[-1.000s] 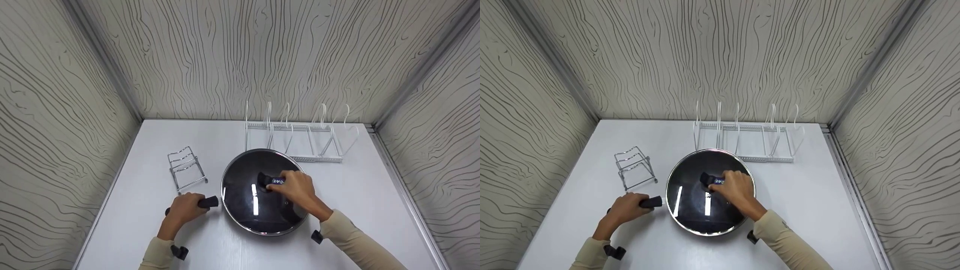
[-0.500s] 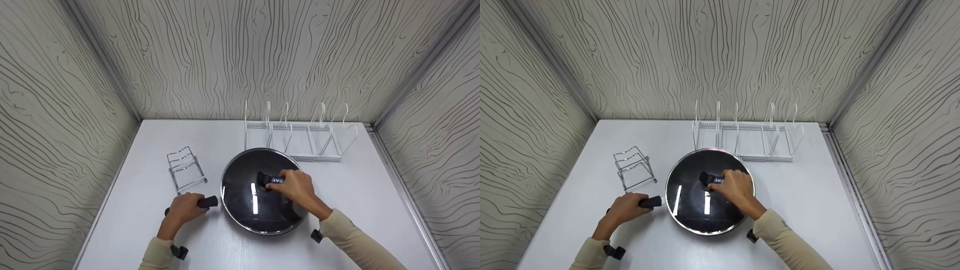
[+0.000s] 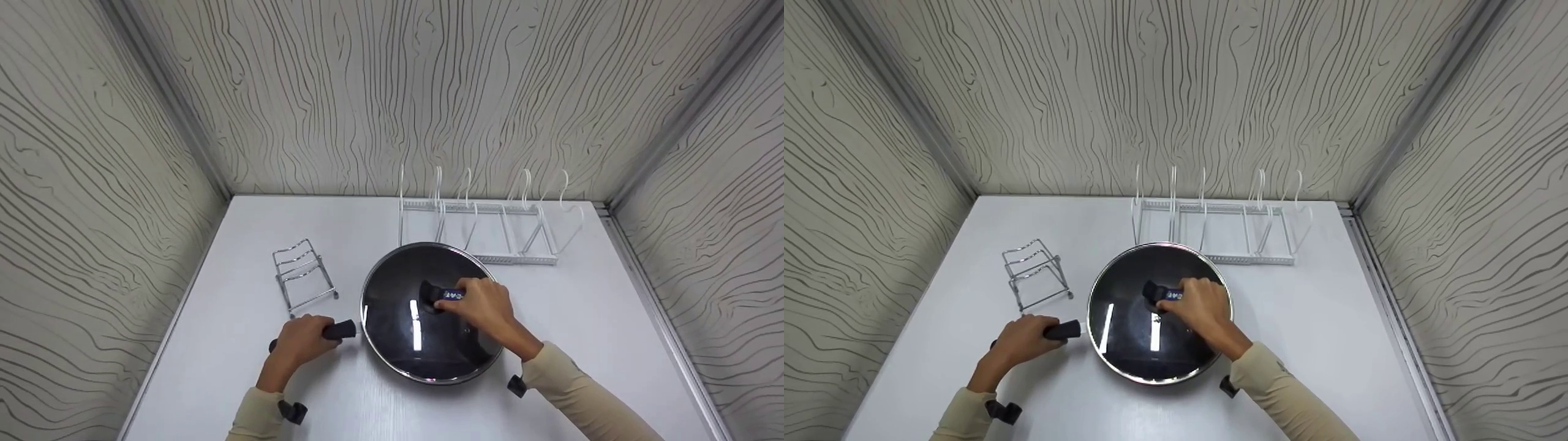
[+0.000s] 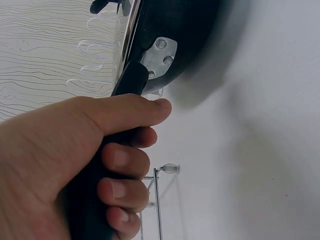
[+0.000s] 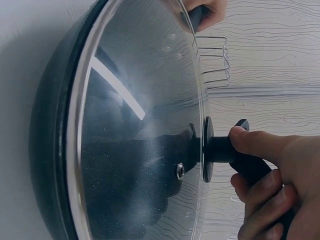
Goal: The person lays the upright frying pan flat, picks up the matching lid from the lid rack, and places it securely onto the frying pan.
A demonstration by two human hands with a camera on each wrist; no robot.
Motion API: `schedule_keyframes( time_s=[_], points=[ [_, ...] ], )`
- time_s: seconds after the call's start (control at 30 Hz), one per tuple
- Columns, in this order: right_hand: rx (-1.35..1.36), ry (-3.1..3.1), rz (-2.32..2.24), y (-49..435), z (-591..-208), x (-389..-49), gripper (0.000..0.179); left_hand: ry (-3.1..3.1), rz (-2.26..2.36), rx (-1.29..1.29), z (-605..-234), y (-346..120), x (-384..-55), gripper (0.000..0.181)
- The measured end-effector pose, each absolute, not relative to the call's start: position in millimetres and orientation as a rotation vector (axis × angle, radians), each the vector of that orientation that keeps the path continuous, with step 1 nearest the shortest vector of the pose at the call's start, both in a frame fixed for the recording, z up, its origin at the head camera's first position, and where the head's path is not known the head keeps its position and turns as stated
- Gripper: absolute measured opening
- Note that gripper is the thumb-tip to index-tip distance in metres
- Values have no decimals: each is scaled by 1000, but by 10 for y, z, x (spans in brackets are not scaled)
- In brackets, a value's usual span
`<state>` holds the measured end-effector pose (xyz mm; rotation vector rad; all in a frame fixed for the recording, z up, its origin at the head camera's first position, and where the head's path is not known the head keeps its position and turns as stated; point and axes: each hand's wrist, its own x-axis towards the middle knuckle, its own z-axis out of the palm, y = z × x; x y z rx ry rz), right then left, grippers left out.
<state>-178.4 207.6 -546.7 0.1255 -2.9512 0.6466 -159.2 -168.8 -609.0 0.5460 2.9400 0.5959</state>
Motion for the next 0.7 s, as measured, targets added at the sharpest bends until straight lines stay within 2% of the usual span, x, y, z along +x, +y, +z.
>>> schedule_keyframes(
  time_s=[0.7],
  points=[
    [161,-2967,617,2070,-5458,-1781,46,2953,578,579,-6067,-1695,-1587,23]
  ],
)
